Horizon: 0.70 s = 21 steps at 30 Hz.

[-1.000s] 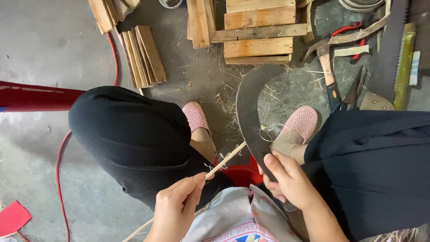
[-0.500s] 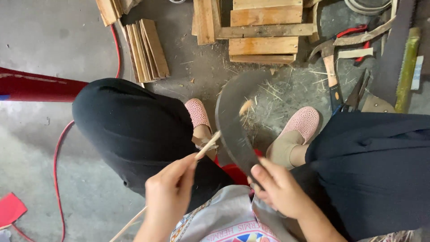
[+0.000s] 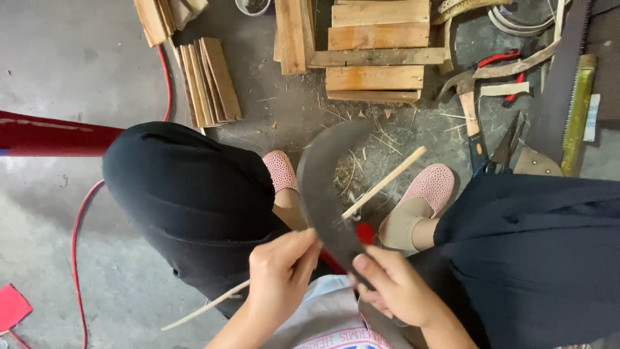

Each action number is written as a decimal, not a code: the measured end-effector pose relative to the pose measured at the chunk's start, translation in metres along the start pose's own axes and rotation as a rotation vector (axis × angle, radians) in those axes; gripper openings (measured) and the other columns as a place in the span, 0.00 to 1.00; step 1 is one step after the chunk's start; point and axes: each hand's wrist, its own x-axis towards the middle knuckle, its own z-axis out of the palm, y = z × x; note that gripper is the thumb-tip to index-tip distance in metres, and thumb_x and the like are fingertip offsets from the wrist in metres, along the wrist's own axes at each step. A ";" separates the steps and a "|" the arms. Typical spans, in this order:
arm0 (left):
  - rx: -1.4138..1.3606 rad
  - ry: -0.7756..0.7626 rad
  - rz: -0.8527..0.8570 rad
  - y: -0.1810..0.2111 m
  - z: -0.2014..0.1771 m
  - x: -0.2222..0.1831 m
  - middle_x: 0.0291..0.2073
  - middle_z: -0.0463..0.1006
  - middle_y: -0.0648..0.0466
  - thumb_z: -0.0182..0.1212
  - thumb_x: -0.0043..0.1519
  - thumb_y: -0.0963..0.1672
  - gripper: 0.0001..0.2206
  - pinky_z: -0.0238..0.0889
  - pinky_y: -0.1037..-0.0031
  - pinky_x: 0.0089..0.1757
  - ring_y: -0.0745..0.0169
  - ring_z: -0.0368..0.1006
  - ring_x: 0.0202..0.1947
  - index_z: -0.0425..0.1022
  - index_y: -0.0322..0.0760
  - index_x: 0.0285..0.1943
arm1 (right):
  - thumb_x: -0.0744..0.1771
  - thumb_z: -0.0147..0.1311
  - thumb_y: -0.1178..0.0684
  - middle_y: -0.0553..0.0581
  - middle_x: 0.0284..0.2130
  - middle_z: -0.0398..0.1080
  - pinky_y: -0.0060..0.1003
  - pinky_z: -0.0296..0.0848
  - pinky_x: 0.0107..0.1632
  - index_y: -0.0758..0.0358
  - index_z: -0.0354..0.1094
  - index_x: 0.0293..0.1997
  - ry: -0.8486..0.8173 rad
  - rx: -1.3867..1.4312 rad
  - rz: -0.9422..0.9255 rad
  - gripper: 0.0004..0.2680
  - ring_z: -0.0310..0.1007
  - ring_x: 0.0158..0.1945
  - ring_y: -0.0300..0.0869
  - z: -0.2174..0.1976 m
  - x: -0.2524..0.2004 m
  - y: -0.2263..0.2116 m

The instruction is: Shaving a thin bamboo stick with a curved blade to smooth and thin it.

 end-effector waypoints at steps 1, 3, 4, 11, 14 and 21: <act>0.003 0.003 0.003 -0.003 -0.003 -0.007 0.17 0.55 0.56 0.54 0.67 0.36 0.15 0.47 0.74 0.25 0.65 0.49 0.19 0.57 0.37 0.26 | 0.69 0.44 0.37 0.56 0.14 0.53 0.32 0.50 0.13 0.69 0.65 0.36 -0.002 -0.002 -0.004 0.19 0.46 0.13 0.36 -0.012 0.004 0.006; 0.033 0.048 -0.074 -0.007 -0.009 -0.021 0.24 0.75 0.57 0.59 0.65 0.39 0.06 0.61 0.79 0.27 0.70 0.64 0.21 0.80 0.35 0.48 | 0.72 0.42 0.42 0.57 0.12 0.57 0.31 0.48 0.10 0.66 0.67 0.36 0.333 -0.007 -0.058 0.16 0.49 0.07 0.39 -0.036 0.010 0.020; 0.034 0.049 -0.072 -0.010 -0.015 -0.025 0.24 0.75 0.57 0.59 0.65 0.39 0.06 0.61 0.79 0.27 0.70 0.64 0.21 0.80 0.35 0.48 | 0.72 0.42 0.42 0.57 0.12 0.57 0.31 0.48 0.10 0.66 0.67 0.36 0.332 -0.007 -0.062 0.16 0.49 0.07 0.39 -0.038 0.007 0.012; 0.189 0.026 -0.386 -0.031 -0.021 -0.024 0.17 0.75 0.66 0.54 0.66 0.43 0.10 0.63 0.79 0.29 0.72 0.66 0.18 0.83 0.46 0.47 | 0.72 0.40 0.42 0.55 0.09 0.51 0.32 0.47 0.10 0.70 0.66 0.36 0.199 0.023 -0.150 0.17 0.45 0.07 0.39 -0.025 0.001 0.012; 0.133 -0.081 -0.419 -0.018 -0.002 -0.008 0.18 0.77 0.59 0.52 0.60 0.41 0.07 0.63 0.70 0.29 0.61 0.69 0.19 0.76 0.45 0.37 | 0.71 0.43 0.44 0.55 0.13 0.51 0.32 0.46 0.13 0.64 0.68 0.46 0.077 0.019 0.038 0.13 0.45 0.12 0.38 0.000 0.000 0.008; -0.074 -0.179 -0.227 -0.006 0.011 -0.002 0.16 0.71 0.50 0.53 0.57 0.34 0.09 0.56 0.67 0.24 0.56 0.60 0.16 0.64 0.35 0.24 | 0.72 0.46 0.43 0.53 0.16 0.43 0.33 0.46 0.14 0.67 0.64 0.43 0.036 0.094 0.168 0.13 0.41 0.13 0.36 0.002 -0.002 0.012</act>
